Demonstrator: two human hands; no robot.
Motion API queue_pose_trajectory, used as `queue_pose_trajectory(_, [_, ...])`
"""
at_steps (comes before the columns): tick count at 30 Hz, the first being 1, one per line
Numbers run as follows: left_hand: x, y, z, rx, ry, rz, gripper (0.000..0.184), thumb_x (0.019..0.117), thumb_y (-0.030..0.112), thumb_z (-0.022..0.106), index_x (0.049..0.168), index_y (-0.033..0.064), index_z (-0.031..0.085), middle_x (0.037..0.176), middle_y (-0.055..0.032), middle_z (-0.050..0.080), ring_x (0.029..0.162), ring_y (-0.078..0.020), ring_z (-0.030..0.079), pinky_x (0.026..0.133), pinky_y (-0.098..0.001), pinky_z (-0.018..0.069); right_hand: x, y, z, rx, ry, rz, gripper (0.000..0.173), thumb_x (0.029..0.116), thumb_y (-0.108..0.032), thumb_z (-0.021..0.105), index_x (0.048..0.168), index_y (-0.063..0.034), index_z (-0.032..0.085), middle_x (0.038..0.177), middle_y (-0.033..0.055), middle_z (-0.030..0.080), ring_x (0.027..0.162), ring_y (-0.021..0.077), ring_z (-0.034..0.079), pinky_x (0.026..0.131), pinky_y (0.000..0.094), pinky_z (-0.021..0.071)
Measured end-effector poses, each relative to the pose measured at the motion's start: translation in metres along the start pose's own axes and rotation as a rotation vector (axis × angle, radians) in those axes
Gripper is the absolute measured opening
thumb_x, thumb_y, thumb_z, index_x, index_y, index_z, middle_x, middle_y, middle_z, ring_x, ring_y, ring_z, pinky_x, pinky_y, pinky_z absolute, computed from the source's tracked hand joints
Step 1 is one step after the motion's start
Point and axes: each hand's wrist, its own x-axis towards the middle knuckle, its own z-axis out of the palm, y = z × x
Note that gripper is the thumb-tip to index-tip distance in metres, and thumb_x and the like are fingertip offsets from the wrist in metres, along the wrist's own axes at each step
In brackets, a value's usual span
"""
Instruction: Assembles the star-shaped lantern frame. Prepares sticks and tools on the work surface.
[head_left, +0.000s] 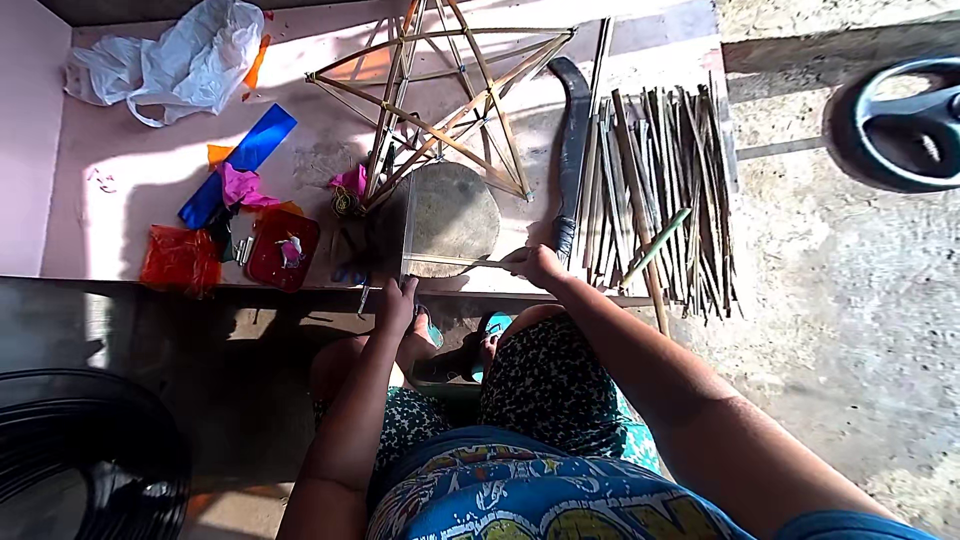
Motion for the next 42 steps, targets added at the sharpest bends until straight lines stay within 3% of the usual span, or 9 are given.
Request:
queue_pose_trajectory(5, [-0.016, 0.026, -0.025, -0.058, 0.133, 0.096, 0.05, 0.1075, 0.038, 0.054, 0.124, -0.0091, 0.06, 0.114, -0.0295, 0.065, 0.11, -0.0414, 0.065, 0.099, -0.0567, 0.0491, 0.016, 0.02, 0.002, 0.0, 0.014, -0.047, 0.017, 0.0985, -0.02, 0.07, 0.105, -0.0079, 0.078, 0.098, 0.0132, 0.075, 0.092, 0.0295, 0.07, 0.091, 0.0582, 0.0514])
queue_pose_trajectory(8, [-0.02, 0.034, -0.028, -0.139, 0.273, 0.21, 0.045, 0.1069, 0.034, 0.057, 0.12, -0.0086, 0.06, 0.098, -0.027, 0.066, 0.092, -0.0392, 0.068, 0.086, -0.0556, 0.0534, 0.026, 0.03, 0.005, 0.004, 0.023, -0.041, 0.016, 0.0971, -0.023, 0.071, 0.104, -0.0105, 0.079, 0.097, 0.0117, 0.076, 0.092, 0.0297, 0.071, 0.092, 0.0606, 0.0506])
queue_pose_trajectory(14, [0.011, 0.009, 0.008, 0.093, 0.013, -0.038, 0.052, 0.1092, 0.039, 0.049, 0.13, -0.0081, 0.057, 0.122, -0.0295, 0.065, 0.119, -0.0421, 0.063, 0.103, -0.0567, 0.0487, 0.019, 0.018, 0.003, -0.01, 0.054, -0.047, 0.015, 0.0983, -0.02, 0.07, 0.104, -0.008, 0.079, 0.096, 0.0134, 0.075, 0.09, 0.031, 0.07, 0.089, 0.0599, 0.0502])
queue_pose_trajectory(22, [0.011, 0.001, 0.0, 0.021, -0.01, -0.046, 0.055, 0.1088, 0.041, 0.05, 0.13, -0.0095, 0.055, 0.119, -0.0309, 0.064, 0.117, -0.0424, 0.063, 0.102, -0.057, 0.0486, 0.014, 0.016, 0.003, -0.026, 0.073, -0.075, 0.016, 0.0985, -0.018, 0.069, 0.105, -0.0076, 0.078, 0.097, 0.0143, 0.075, 0.093, 0.0322, 0.07, 0.092, 0.0609, 0.0504])
queue_pose_trajectory(29, [-0.027, 0.013, -0.02, -0.011, 0.167, 0.137, 0.043, 0.1084, 0.03, 0.054, 0.124, -0.0099, 0.059, 0.104, -0.0292, 0.067, 0.101, -0.0423, 0.068, 0.093, -0.0579, 0.0514, -0.026, -0.013, -0.022, 0.135, 0.126, -0.253, 0.011, 0.0981, -0.006, 0.067, 0.103, -0.0001, 0.074, 0.092, 0.0114, 0.072, 0.08, 0.0164, 0.066, 0.083, 0.0408, 0.0544])
queue_pose_trajectory(32, [-0.01, 0.004, -0.004, 0.118, -0.035, -0.014, 0.05, 0.1094, 0.037, 0.05, 0.127, -0.0097, 0.057, 0.114, -0.031, 0.066, 0.113, -0.0432, 0.065, 0.1, -0.0579, 0.0493, -0.012, 0.014, -0.008, 0.075, 0.028, -0.091, 0.013, 0.0979, -0.01, 0.069, 0.104, -0.0006, 0.075, 0.095, 0.0152, 0.074, 0.086, 0.0257, 0.069, 0.088, 0.0519, 0.0532])
queue_pose_trajectory(35, [-0.003, 0.004, -0.004, 0.12, -0.081, -0.035, 0.05, 0.1094, 0.037, 0.05, 0.126, -0.0092, 0.058, 0.116, -0.0308, 0.065, 0.115, -0.0426, 0.064, 0.101, -0.0573, 0.049, -0.003, 0.018, -0.003, 0.147, -0.044, -0.024, 0.015, 0.0984, -0.008, 0.068, 0.106, 0.003, 0.073, 0.098, 0.0162, 0.072, 0.087, 0.0219, 0.067, 0.089, 0.0441, 0.0539])
queue_pose_trajectory(39, [0.008, -0.016, 0.001, -0.112, -0.027, -0.026, 0.051, 0.1092, 0.041, 0.049, 0.126, -0.0068, 0.056, 0.095, -0.0236, 0.065, 0.083, -0.0349, 0.067, 0.081, -0.0524, 0.0556, -0.003, 0.019, -0.001, 0.245, -0.004, 0.033, 0.013, 0.0969, -0.008, 0.07, 0.106, 0.0014, 0.073, 0.094, 0.0127, 0.072, 0.078, 0.0157, 0.065, 0.081, 0.0373, 0.0554])
queue_pose_trajectory(42, [0.002, -0.009, 0.004, -0.216, 0.031, -0.036, 0.049, 0.1092, 0.041, 0.049, 0.125, -0.0055, 0.057, 0.085, -0.0194, 0.063, 0.071, -0.031, 0.065, 0.074, -0.0501, 0.0571, 0.004, 0.011, 0.005, 0.218, 0.032, 0.043, 0.017, 0.0938, -0.013, 0.074, 0.106, -0.0008, 0.073, 0.093, 0.0135, 0.073, 0.079, 0.0216, 0.068, 0.08, 0.045, 0.0553])
